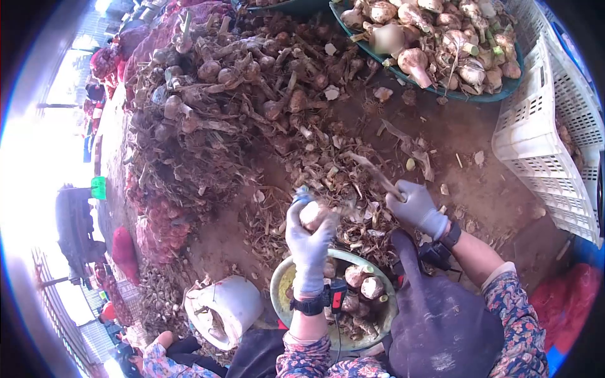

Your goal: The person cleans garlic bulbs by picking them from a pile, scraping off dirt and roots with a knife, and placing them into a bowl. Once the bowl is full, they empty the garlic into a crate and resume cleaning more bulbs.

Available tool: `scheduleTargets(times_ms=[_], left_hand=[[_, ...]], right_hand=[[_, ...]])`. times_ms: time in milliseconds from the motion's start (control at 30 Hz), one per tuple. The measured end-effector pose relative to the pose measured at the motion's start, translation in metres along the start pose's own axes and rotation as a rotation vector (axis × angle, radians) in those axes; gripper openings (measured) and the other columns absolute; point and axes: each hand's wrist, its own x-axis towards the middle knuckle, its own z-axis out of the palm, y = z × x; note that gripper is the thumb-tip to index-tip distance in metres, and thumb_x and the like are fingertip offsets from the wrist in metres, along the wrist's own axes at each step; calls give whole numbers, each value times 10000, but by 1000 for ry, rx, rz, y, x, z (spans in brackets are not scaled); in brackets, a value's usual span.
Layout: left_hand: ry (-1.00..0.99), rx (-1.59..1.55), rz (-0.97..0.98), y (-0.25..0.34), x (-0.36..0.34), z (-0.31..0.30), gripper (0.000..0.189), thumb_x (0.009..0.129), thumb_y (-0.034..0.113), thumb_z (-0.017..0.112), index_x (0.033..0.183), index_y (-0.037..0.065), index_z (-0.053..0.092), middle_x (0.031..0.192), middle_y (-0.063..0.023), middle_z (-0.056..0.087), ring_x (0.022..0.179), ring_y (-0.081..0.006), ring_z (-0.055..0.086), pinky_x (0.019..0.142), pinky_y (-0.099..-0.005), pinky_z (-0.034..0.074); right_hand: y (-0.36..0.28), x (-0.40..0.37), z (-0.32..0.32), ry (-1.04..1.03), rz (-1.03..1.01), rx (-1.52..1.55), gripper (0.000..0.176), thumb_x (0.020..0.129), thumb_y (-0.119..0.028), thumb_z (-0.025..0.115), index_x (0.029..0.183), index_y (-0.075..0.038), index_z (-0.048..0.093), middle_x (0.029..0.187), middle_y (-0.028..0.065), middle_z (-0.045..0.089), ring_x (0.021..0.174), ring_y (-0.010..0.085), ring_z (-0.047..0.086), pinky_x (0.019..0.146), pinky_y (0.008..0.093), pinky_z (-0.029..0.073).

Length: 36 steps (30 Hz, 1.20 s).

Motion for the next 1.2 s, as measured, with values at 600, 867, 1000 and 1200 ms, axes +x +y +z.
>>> scheduleTargets(times_ms=[600, 867, 1000, 1200], left_hand=[[-1033, 765, -54, 35, 14, -104, 629, 686, 242, 798, 1213, 18, 538, 1203, -148, 569, 1110, -252, 547, 988, -363, 412], [268, 737, 201, -106, 277, -21, 683, 715, 268, 767, 1258, -20, 469, 1128, -166, 596, 1014, -245, 578, 897, -344, 460], [61, 288, 8, -114, 271, 7, 690, 648, 263, 786, 1205, -34, 508, 1113, -153, 624, 938, -238, 604, 875, -320, 453], [-55, -246, -106, -62, 129, -3, 252, 784, 210, 720, 985, 103, 611, 862, 22, 626, 767, -84, 574, 638, -234, 463]], right_hand=[[36, -1, 19, -254, 88, -116, 296, 759, -331, 598, 844, -54, 662, 791, 214, 646, 768, 369, 637, 694, 426, 492], [35, 8, 28, -235, 90, -112, 296, 759, -344, 627, 784, -49, 618, 758, 203, 619, 748, 376, 613, 676, 431, 477], [53, 6, 22, -143, 81, -107, 275, 766, -316, 628, 763, -41, 610, 722, 197, 608, 722, 376, 608, 647, 430, 467], [6, 20, 21, 61, -138, -19, 246, 778, -279, 630, 754, -39, 578, 623, 170, 584, 610, 364, 602, 566, 422, 464]])
